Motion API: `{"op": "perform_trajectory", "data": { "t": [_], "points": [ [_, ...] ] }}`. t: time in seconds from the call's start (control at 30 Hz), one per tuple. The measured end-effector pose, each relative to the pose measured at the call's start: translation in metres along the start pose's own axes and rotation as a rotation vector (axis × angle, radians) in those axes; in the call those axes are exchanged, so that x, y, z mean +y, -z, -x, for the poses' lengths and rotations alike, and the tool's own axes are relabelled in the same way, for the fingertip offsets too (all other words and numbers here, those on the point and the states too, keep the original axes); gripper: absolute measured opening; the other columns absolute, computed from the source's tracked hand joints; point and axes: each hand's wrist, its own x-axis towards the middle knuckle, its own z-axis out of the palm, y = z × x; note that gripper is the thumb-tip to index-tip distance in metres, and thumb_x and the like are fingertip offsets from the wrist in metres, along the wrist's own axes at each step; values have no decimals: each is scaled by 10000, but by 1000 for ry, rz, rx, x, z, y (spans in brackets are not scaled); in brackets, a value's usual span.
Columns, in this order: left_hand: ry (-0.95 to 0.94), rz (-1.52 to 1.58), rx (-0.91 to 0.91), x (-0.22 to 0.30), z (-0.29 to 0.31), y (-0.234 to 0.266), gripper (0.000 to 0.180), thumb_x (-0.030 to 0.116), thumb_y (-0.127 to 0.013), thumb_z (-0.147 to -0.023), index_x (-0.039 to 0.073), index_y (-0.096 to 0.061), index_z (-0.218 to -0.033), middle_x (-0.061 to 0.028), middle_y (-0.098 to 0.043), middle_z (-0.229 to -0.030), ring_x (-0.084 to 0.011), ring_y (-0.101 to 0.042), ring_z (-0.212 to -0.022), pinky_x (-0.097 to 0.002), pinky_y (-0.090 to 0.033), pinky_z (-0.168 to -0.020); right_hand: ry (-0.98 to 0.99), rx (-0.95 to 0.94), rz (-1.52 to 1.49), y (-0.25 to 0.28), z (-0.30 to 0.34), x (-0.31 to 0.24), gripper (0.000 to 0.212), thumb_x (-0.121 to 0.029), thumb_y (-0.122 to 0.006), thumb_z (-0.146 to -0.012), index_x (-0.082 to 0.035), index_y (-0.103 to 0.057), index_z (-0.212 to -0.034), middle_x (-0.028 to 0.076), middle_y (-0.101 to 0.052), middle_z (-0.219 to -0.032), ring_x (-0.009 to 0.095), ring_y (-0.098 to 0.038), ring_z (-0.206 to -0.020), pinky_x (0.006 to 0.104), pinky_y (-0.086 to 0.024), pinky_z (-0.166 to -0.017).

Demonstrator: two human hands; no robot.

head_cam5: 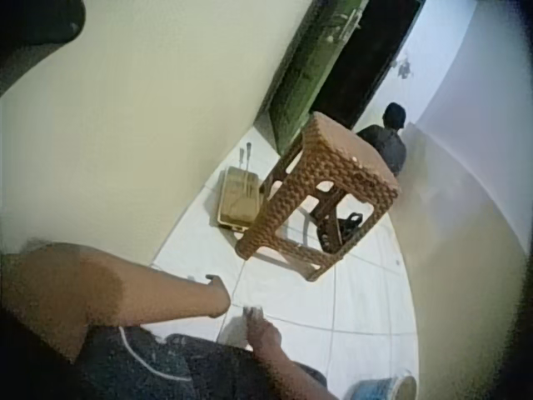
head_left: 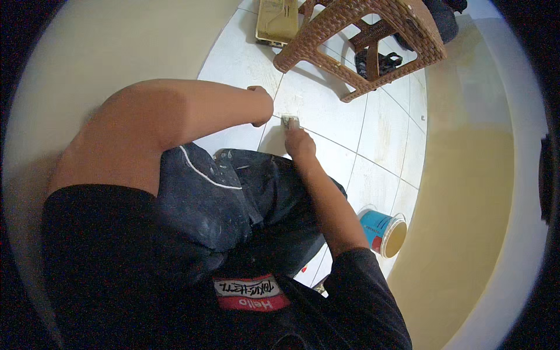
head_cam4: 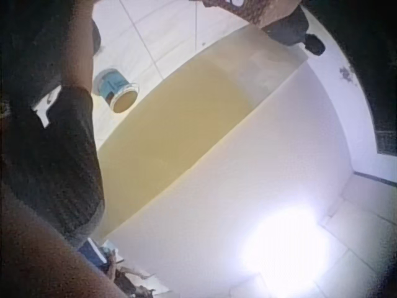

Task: The person scrapes the grout between floor tiles using a handheld scraper and applies a coating from a container using a brush.

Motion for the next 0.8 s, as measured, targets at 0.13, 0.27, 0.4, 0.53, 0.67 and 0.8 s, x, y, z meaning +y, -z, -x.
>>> {"op": "perform_trajectory", "data": {
  "t": [0.13, 0.27, 0.4, 0.53, 0.67, 0.8],
  "points": [
    [-4, -7, -42, 3, 9, 21, 378, 293, -645, -791, 191, -666, -1154, -67, -678, -1025, -282, -648, -948, -525, -498, -833, 6, 42, -67, -1, -7, 20, 338, -241, -446, -940, -117, -507, -1248, 196, -687, -983, 341, -687, -898, 467, -559, -743],
    [51, 22, -19, 2, 15, 27, 369, 271, -632, -799, 189, -667, -1158, -59, -683, -1052, -268, -657, -964, -506, -511, -827, -27, -9, -78, -9, 8, 17, 428, -275, -411, -976, -89, -436, -1360, 212, -676, -1051, 378, -676, -924, 450, -545, -803],
    [88, 123, 92, -6, 14, 38, 293, 237, -628, -789, 132, -716, -1047, -56, -706, -1026, -232, -681, -911, -452, -540, -756, -1, 23, -157, -25, 0, 30, 464, -235, -386, -969, -90, -380, -1409, 206, -664, -1093, 350, -680, -931, 451, -555, -767],
    [105, 73, 180, -75, 35, 72, 274, 220, -622, -778, 87, -725, -994, -101, -706, -1046, -266, -684, -930, -421, -546, -770, -52, 12, -185, -14, -10, 18, 401, -223, -385, -970, -67, -434, -1336, 193, -660, -1106, 328, -685, -919, 450, -556, -752],
    [203, 69, 270, -111, 56, 83, 289, 258, -601, -824, 54, -717, -994, -131, -693, -1075, -302, -667, -988, -429, -537, -825, 13, 128, -170, -27, -22, 33, 350, -202, -407, -960, -57, -496, -1266, 183, -690, -1008, 304, -700, -857, 437, -566, -681],
    [297, 64, 191, -136, 75, 77, 381, 344, -570, -878, 27, -690, -1053, -154, -662, -1145, -310, -643, -1049, -429, -526, -864, -87, 54, -246, -30, -21, 24, 352, -173, -422, -945, -71, -507, -1271, 172, -696, -997, 295, -704, -856, 410, -572, -671]
  ]
}}
